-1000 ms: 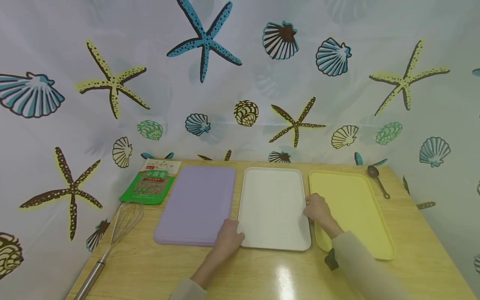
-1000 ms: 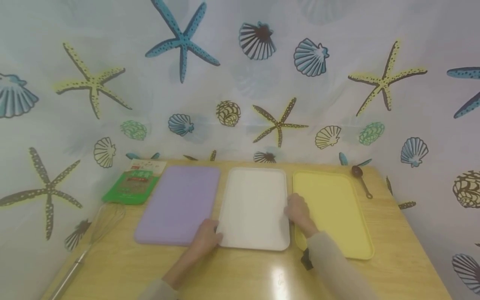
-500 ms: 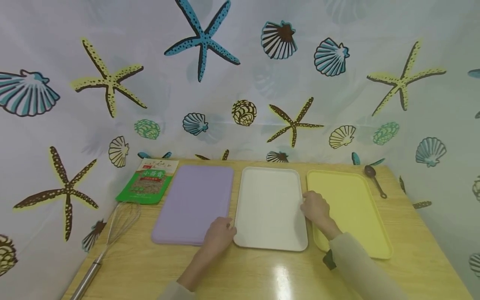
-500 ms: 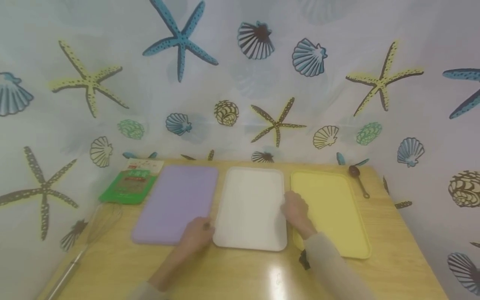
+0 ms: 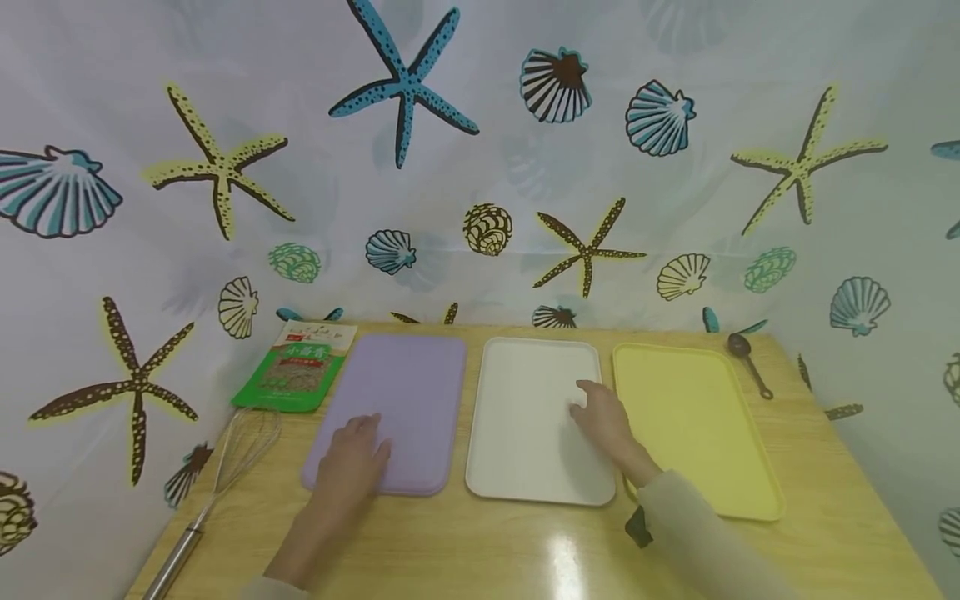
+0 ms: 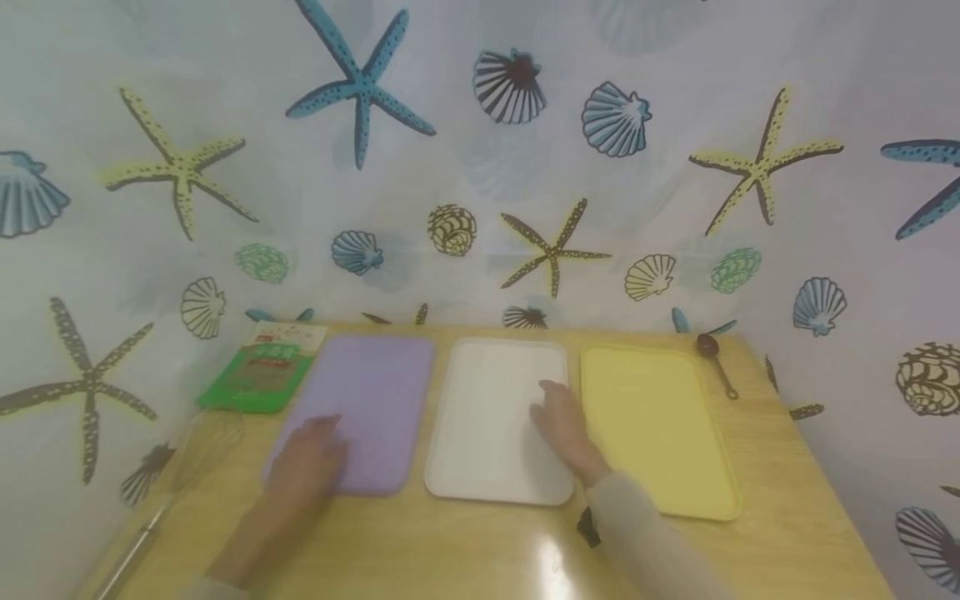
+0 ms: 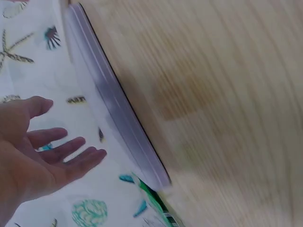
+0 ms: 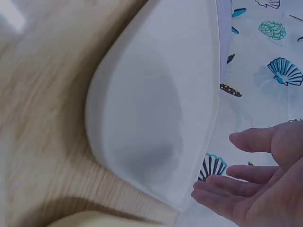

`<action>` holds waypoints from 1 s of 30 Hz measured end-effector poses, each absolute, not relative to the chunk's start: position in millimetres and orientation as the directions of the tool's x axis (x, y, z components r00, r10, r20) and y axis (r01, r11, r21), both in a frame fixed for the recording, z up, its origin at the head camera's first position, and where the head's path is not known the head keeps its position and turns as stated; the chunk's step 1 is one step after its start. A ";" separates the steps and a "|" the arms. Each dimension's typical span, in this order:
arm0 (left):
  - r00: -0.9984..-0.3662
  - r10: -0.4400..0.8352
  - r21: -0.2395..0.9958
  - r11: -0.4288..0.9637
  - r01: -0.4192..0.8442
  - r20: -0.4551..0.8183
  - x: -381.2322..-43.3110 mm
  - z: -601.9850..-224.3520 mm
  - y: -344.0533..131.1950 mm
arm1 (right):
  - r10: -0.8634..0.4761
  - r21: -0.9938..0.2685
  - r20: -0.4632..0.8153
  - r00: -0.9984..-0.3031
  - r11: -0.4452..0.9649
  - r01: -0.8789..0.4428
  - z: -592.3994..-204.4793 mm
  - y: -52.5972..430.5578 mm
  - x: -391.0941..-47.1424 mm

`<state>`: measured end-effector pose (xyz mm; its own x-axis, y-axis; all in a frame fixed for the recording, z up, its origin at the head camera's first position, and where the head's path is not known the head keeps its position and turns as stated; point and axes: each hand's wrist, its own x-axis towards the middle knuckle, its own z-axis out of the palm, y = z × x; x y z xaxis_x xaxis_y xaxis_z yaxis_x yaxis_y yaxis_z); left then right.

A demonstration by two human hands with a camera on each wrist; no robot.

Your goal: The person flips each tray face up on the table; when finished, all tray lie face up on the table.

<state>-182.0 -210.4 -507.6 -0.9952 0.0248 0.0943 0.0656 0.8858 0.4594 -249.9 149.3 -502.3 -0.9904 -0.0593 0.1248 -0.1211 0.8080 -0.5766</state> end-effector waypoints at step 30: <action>-0.993 0.120 0.369 0.922 0.115 0.010 -206.6 -533.5 -306.3 | -0.355 -0.408 0.049 -0.933 0.846 -0.343 -499.8 -22.8 -252.4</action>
<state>-206.6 -306.3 -533.5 -0.9927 0.1199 0.0098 0.1150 0.9221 0.3694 -252.4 -22.8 -499.8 -0.9335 -0.3552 0.0490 -0.3434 0.8461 -0.4077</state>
